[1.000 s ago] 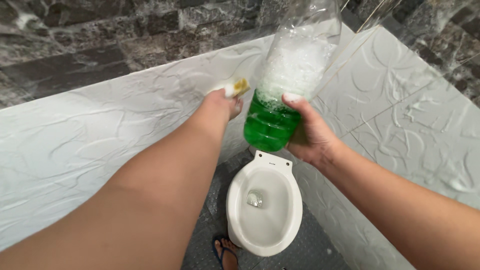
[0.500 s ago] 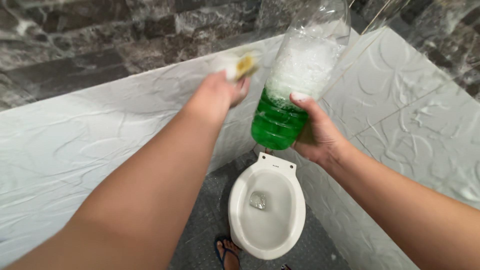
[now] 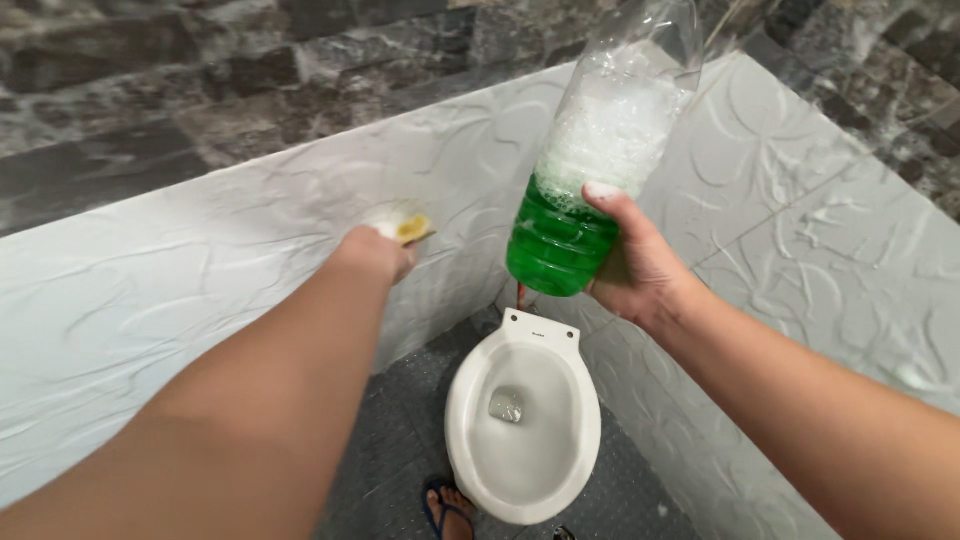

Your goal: The person scrubs the tiled bathroom wall using a sponge and a green liquid soap bottle. They repeatedly apply soap to the sponge and wipe the wall surface, moving across different sections of the wall.

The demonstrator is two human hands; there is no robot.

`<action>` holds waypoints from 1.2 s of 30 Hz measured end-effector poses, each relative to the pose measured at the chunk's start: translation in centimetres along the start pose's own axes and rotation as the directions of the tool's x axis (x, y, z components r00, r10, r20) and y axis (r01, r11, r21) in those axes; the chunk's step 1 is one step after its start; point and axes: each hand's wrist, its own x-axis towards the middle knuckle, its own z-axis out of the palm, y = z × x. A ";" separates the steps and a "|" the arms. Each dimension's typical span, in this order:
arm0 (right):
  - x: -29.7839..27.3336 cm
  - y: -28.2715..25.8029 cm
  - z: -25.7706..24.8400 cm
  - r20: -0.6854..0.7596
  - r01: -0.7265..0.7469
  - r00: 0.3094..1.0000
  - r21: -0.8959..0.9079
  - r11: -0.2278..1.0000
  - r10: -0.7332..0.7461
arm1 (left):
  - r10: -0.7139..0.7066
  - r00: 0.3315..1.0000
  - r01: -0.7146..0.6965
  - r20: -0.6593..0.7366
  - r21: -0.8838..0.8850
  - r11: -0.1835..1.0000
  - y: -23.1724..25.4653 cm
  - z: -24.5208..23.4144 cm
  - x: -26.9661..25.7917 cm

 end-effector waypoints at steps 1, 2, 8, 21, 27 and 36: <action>0.0 0.0 -0.3 -0.004 0.002 1.000 0.005 1.000 -0.002 | 0.009 1.000 -0.010 -0.015 -0.008 1.000 0.3 -0.5 0.1; -0.1 0.0 -0.5 -0.009 0.003 1.000 0.010 1.000 -0.003 | 0.012 1.000 -0.013 -0.019 -0.014 1.000 0.4 -0.6 0.1; 0.0 -0.4 -1.1 -0.016 0.017 1.000 0.031 0.999 -0.016 | -0.097 0.983 0.098 0.159 0.003 0.995 -2.8 4.7 0.8; 1.0 0.2 -4.4 -0.053 0.060 0.997 0.077 0.995 -0.056 | 0.018 0.994 -0.001 -0.110 0.160 0.987 -3.8 -1.9 7.4; 1.5 0.7 -5.6 -0.099 0.043 0.994 0.083 0.996 -0.035 | 0.067 0.995 -0.062 -0.071 0.064 0.996 -0.1 -2.8 6.0; 2.8 0.0 -7.5 -0.082 0.069 0.995 0.095 0.993 -0.061 | -0.044 0.997 0.053 -0.057 0.169 0.984 -9.7 6.0 6.6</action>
